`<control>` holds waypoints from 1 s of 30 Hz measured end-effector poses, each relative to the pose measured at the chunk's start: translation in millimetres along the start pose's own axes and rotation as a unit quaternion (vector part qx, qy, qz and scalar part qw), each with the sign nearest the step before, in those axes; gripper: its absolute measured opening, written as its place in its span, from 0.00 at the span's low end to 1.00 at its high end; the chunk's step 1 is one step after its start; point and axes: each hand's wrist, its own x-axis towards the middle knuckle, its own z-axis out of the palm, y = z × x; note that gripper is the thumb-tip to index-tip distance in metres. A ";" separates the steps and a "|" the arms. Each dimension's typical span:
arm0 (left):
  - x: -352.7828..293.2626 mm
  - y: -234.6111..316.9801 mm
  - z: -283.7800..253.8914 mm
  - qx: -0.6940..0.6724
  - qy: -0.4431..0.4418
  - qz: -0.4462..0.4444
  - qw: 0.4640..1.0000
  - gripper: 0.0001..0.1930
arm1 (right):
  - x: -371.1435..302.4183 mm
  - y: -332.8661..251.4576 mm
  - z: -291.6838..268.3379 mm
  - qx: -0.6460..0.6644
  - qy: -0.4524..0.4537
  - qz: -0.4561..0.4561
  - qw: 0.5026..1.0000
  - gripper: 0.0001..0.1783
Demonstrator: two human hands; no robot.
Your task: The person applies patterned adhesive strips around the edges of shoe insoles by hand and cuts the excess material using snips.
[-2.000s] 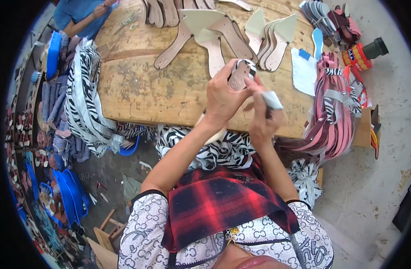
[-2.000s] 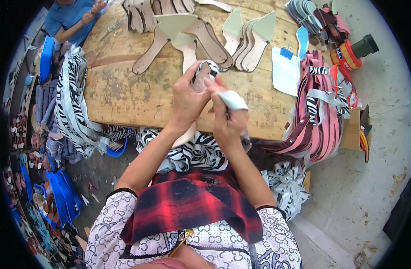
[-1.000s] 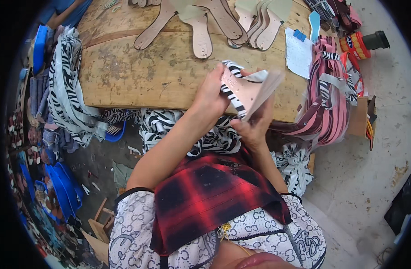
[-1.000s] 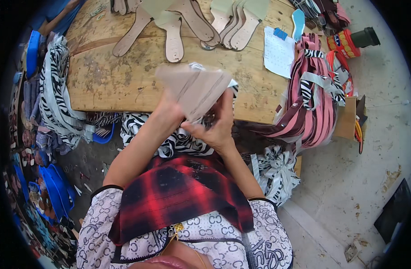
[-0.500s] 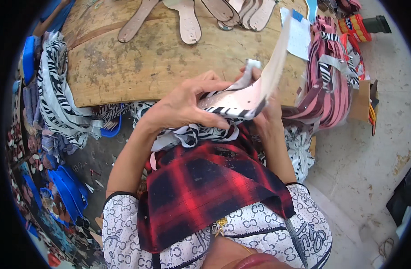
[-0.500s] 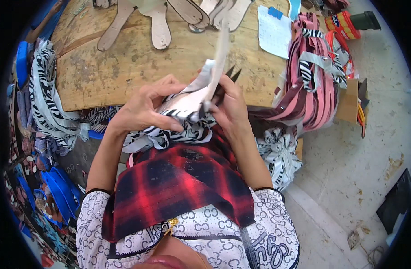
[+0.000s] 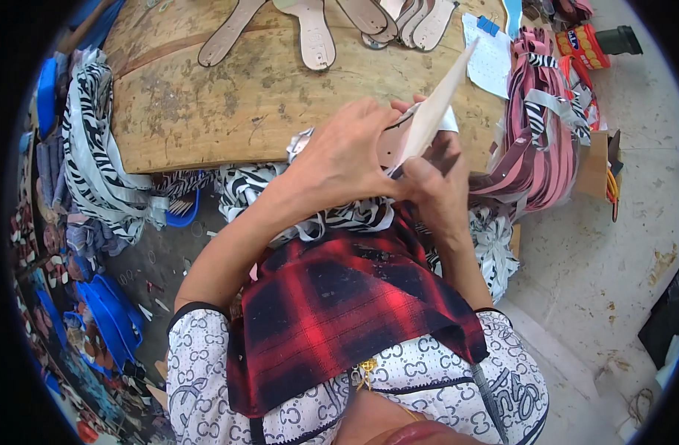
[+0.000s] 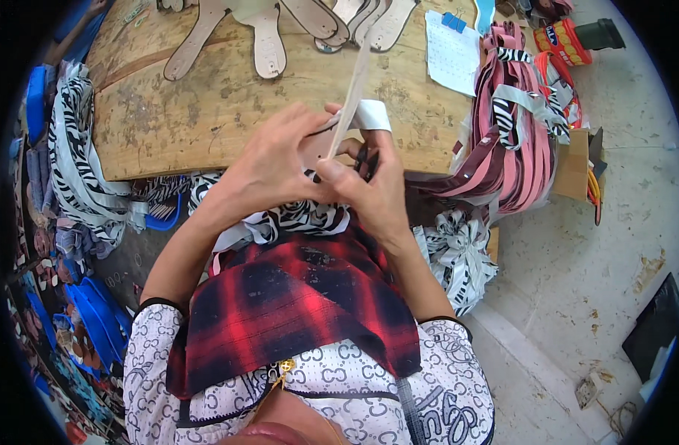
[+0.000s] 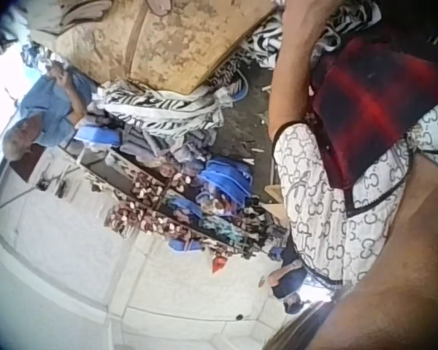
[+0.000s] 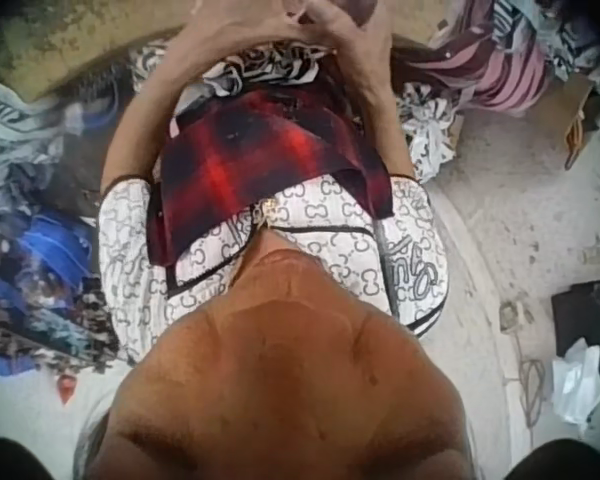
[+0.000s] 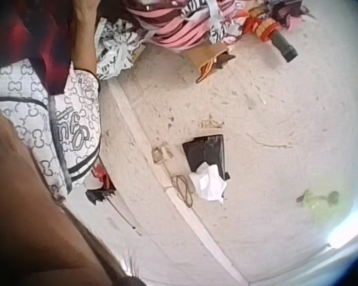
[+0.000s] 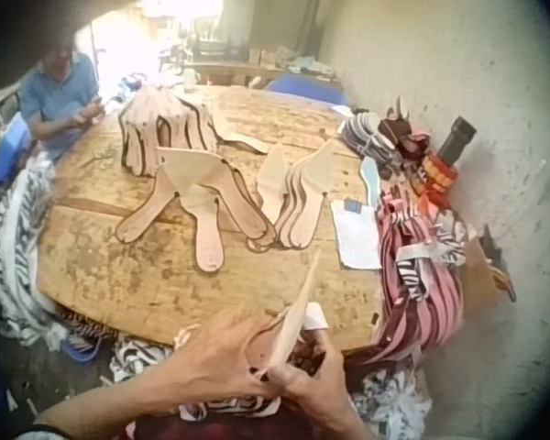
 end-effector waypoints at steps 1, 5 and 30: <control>7.1 6.1 -6.7 0.012 -0.014 -0.013 1.000 0.41 | 5.1 -2.0 3.1 0.044 0.016 -0.028 0.999 0.34; 27.3 30.4 -30.6 0.008 -0.077 -0.059 0.995 0.45 | 27.6 -36.9 -13.0 0.131 0.068 0.060 0.987 0.15; 38.1 -23.5 -12.0 -0.031 -0.143 0.008 0.989 0.57 | 100.8 32.5 -86.2 -0.380 -0.005 -0.011 0.925 0.23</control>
